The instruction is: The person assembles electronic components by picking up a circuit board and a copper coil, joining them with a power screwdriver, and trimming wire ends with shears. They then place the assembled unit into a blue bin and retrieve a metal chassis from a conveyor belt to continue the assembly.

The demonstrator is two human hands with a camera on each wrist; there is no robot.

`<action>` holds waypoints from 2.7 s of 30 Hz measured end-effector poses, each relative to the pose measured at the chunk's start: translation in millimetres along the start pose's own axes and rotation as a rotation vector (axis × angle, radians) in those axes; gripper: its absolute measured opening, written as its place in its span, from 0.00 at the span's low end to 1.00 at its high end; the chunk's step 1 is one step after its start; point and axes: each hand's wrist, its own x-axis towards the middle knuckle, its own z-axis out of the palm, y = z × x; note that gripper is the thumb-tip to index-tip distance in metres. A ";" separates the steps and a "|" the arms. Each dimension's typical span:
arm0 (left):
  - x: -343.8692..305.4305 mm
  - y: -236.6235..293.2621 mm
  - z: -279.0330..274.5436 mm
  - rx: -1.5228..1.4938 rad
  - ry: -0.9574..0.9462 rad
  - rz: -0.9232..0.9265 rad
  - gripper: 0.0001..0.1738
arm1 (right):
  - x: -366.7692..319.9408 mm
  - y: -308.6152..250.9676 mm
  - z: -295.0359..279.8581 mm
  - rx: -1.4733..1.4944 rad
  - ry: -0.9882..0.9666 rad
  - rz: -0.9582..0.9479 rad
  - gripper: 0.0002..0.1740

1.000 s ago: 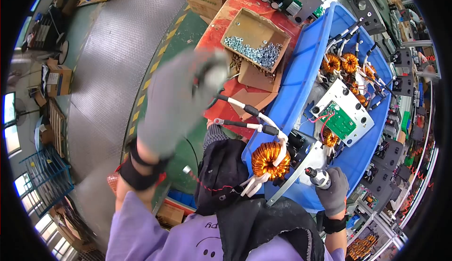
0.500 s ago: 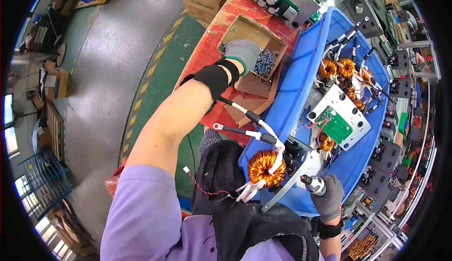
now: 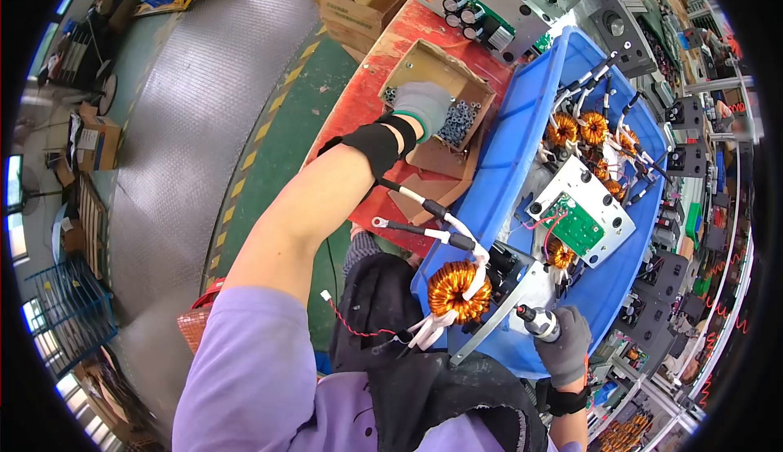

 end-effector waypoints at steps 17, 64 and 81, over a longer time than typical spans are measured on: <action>-112.1 -0.7 -82.1 -0.873 -0.355 0.573 0.12 | -1.1 3.0 0.9 -0.026 0.008 -0.007 0.23; -160.2 93.4 -70.7 -0.198 -0.222 0.830 0.11 | 6.0 -2.3 -5.7 0.020 -0.041 -0.019 0.23; -157.6 97.3 -79.4 -0.164 -0.568 0.792 0.14 | 5.2 -2.1 -4.4 0.019 -0.041 -0.007 0.22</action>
